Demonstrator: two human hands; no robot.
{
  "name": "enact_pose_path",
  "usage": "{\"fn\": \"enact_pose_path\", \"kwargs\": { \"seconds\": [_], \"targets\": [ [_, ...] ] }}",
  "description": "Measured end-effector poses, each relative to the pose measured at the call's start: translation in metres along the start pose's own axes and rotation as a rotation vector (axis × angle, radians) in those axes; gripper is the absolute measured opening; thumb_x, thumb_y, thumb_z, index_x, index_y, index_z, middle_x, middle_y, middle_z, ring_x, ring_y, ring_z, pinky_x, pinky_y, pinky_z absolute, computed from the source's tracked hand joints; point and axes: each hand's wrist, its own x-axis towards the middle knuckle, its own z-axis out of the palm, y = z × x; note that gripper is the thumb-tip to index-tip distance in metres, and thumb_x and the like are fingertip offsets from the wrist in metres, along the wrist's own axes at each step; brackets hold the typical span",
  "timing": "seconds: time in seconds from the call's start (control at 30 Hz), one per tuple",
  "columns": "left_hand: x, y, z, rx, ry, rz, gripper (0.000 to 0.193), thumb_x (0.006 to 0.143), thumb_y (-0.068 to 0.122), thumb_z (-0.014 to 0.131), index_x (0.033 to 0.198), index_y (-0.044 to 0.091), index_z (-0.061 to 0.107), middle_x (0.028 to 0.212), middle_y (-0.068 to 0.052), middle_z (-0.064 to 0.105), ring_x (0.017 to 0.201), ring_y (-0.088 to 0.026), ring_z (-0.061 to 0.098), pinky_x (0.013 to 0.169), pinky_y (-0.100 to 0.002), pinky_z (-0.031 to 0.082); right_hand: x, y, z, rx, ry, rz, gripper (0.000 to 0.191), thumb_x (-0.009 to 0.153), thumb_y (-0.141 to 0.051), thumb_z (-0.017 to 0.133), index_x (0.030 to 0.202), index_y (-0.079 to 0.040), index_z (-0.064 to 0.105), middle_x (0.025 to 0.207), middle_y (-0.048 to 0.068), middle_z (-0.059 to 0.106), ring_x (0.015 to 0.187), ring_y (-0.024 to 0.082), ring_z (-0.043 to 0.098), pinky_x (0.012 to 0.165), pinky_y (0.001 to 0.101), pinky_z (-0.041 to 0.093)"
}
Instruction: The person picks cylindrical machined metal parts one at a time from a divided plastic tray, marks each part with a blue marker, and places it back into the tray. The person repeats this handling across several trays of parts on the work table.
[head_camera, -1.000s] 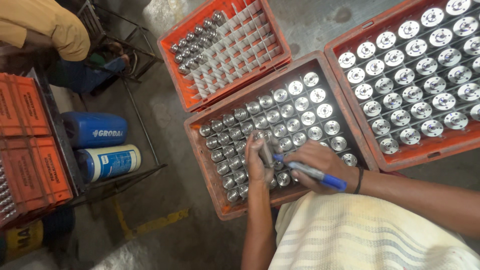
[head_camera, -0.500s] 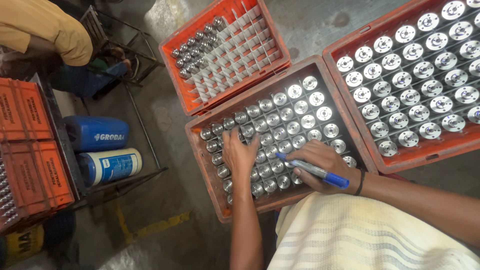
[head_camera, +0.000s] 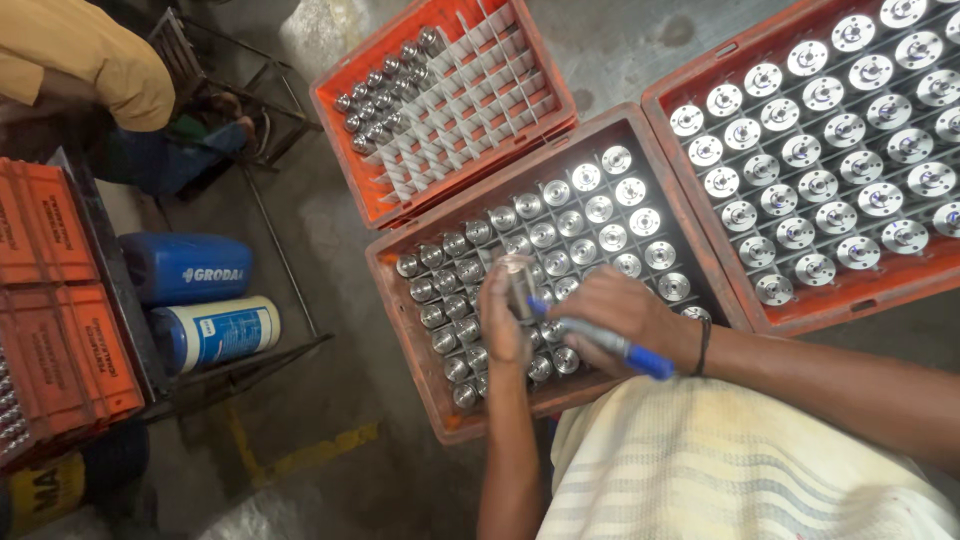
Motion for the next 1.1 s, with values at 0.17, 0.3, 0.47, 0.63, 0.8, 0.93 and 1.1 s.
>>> {"fn": "enact_pose_path", "kwargs": {
  "seconds": [0.17,0.3,0.47,0.63,0.8,0.93,1.1],
  "targets": [
    [-0.005,-0.013,0.003,-0.065,0.066,-0.062,0.041,0.104,0.035,0.050,0.121,0.000,0.064,0.096,-0.005,0.070,0.071,-0.010,0.062,0.058,-0.025,0.051,-0.012,-0.004,0.003,0.035,-0.022,-0.007,0.026,0.086,-0.014,0.069,0.111,-0.008,0.066,0.084,0.004,0.064,0.073,0.018,0.059,0.072,0.0357,0.047],
    [-0.001,-0.015,0.004,-0.073,0.048,-0.049,0.040,0.099,0.025,0.059,0.131,0.003,0.052,0.091,-0.006,0.064,0.070,-0.014,0.064,0.056,-0.029,0.053,-0.018,-0.006,0.002,0.042,0.018,0.134,0.023,0.088,-0.013,0.069,0.110,-0.006,0.066,0.085,0.005,0.065,0.075,0.020,0.060,0.071,0.0361,0.048],
    [0.001,-0.009,0.006,-0.189,0.018,-0.090,0.052,0.091,0.025,0.059,0.136,0.002,0.047,0.089,-0.014,0.069,0.071,-0.021,0.072,0.059,-0.034,0.059,-0.016,-0.006,0.003,0.061,0.028,0.167,0.023,0.090,-0.011,0.068,0.112,-0.003,0.066,0.089,0.008,0.067,0.076,0.022,0.061,0.071,0.0356,0.050],
    [0.007,0.033,0.000,1.039,0.271,-0.024,0.037,0.102,0.037,0.057,0.122,0.005,0.059,0.080,-0.013,0.075,0.071,-0.023,0.076,0.069,-0.040,0.056,-0.014,-0.008,0.001,0.056,0.051,0.183,0.023,0.086,-0.010,0.070,0.108,-0.004,0.068,0.091,0.009,0.071,0.078,0.023,0.064,0.073,0.0381,0.050],
    [0.024,0.066,-0.009,1.329,0.217,0.285,0.037,0.080,0.026,0.078,0.111,0.007,0.073,0.104,-0.015,0.069,0.081,-0.034,0.071,0.076,-0.046,0.055,-0.014,-0.005,-0.003,0.046,0.083,0.220,0.026,0.085,-0.010,0.071,0.110,-0.003,0.068,0.096,0.010,0.072,0.081,0.025,0.066,0.075,0.0387,0.051],
    [0.050,0.057,-0.003,1.359,0.301,0.495,0.043,0.075,0.024,0.084,0.110,0.000,0.072,0.105,-0.018,0.066,0.092,-0.039,0.067,0.073,-0.049,0.054,-0.015,-0.004,-0.003,0.052,0.059,0.250,0.028,0.083,-0.009,0.072,0.110,-0.003,0.068,0.092,0.010,0.071,0.078,0.026,0.065,0.073,0.0396,0.049],
    [0.077,0.065,-0.014,1.447,0.276,0.333,0.047,0.064,0.031,0.093,0.099,0.006,0.075,0.097,-0.013,0.069,0.087,-0.033,0.070,0.075,-0.047,0.056,-0.013,-0.004,-0.010,0.036,0.074,0.224,0.028,0.085,-0.010,0.073,0.112,-0.003,0.067,0.095,0.010,0.071,0.082,0.026,0.066,0.076,0.0388,0.050]
  ]
}}
